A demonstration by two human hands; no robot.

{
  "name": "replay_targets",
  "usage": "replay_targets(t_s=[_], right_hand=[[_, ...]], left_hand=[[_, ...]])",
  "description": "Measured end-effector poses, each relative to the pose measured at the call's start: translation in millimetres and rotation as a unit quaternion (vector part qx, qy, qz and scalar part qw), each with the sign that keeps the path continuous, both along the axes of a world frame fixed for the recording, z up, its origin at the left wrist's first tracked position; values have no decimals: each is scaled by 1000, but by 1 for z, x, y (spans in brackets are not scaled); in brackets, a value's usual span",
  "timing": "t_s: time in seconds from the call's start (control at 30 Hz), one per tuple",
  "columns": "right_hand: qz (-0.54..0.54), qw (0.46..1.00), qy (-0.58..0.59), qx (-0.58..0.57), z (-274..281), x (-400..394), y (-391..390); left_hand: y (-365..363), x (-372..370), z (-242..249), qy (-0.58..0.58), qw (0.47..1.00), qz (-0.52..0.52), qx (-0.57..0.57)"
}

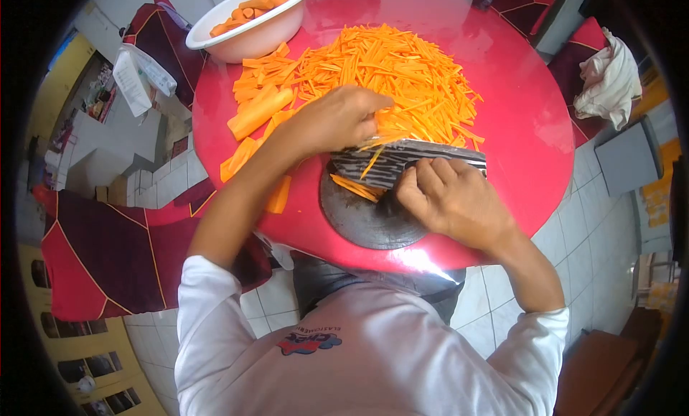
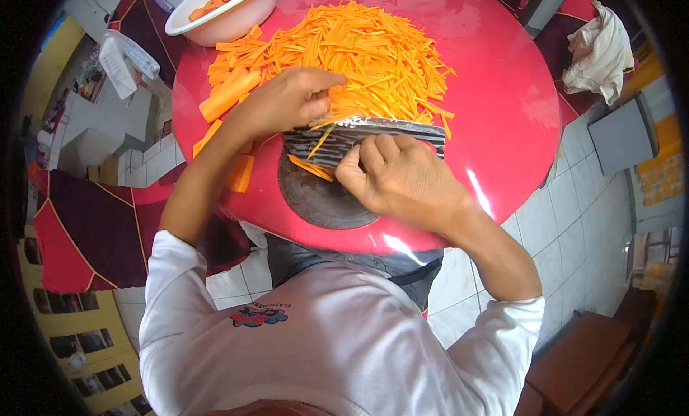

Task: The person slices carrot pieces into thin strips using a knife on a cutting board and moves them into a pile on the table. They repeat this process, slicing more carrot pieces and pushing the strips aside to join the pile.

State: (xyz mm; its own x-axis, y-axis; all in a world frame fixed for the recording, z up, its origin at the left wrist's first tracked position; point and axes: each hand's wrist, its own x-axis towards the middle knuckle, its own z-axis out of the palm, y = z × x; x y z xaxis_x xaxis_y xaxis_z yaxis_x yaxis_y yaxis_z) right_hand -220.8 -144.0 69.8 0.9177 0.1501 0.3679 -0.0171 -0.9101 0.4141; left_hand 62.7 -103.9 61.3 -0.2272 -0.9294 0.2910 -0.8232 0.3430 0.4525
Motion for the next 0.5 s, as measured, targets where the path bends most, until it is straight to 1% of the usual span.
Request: replay_targets(t_s=[0.07,0.1,0.13,0.23,0.27,0.3,0.37,0.5], right_hand=[[-30,999,-3,-15,0,1,-7],[-33,999,-10,-17,1,3,-13],[-37,999,-16,-17,2,5,-22],[-59,998,-7,-17,4,7,-44],[-67,998,6,-12,3,7,-49],[-73,997,21,-8,2,7,-52],[-65,998,11,-11,3,9,-54],[-53,998,0,-21,2,13,-54]], left_hand=[[-28,17,-18,-13,994,8,-112],[-33,17,-12,-20,986,11,-167],[-36,20,-6,7,990,41,-136],[-34,16,5,162,985,31,-56],[-32,16,4,154,987,7,-39],[-33,17,1,98,994,6,-49],[-35,16,-7,-14,998,7,-67],[-51,31,-8,-155,980,91,-86]])
